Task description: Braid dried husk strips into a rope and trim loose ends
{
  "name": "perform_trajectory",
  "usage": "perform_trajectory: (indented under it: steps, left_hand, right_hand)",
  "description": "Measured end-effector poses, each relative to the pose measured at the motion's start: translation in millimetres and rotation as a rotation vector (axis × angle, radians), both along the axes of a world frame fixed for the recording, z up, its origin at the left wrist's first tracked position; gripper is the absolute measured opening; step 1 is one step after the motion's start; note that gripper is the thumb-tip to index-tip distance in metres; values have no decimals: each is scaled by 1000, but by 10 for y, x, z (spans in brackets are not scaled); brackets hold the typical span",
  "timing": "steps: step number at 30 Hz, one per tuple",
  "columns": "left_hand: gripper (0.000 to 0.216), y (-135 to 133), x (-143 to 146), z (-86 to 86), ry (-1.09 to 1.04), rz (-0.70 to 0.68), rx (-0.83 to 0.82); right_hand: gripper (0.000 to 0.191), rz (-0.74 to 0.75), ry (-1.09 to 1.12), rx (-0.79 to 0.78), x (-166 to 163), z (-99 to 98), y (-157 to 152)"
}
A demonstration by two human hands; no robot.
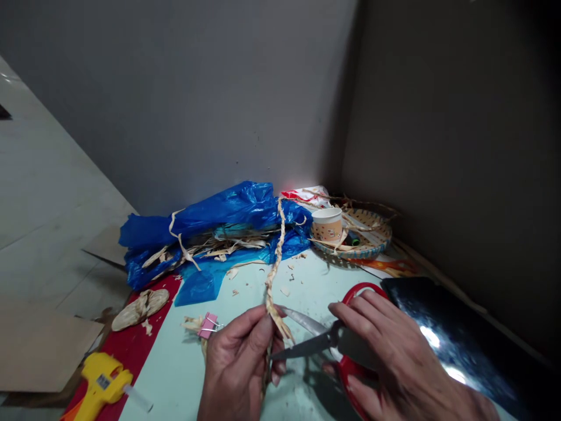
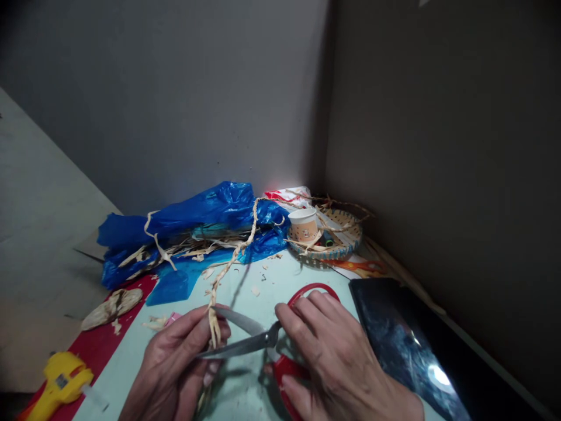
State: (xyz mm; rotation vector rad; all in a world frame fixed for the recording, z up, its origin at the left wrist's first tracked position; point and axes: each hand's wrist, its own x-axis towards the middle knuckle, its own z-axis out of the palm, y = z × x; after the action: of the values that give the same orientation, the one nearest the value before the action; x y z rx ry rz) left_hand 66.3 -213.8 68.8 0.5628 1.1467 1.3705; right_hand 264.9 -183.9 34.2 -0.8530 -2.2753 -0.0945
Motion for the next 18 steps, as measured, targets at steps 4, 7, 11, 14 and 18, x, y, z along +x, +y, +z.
perform_trajectory:
  steps: [4, 7, 11, 14, 18]
  left_hand:
    - [26, -68, 59, -35, 180, -66, 44]
    - [17, -101, 86, -52, 359, -109, 121]
    - [30, -108, 74, -56, 582, -159, 172]
    - [29, -97, 48, -55, 634, -202, 191]
    - [29, -85, 37, -42, 612, -221, 183]
  right_hand:
    - [46, -26, 4, 14, -22, 29, -5]
    - [44, -23, 4, 38, -33, 65, -1]
    - [45, 27, -7, 30, -20, 81, 13]
    - [46, 86, -19, -10, 7, 74, 19]
    - [42, 116, -31, -62, 25, 72, 28]
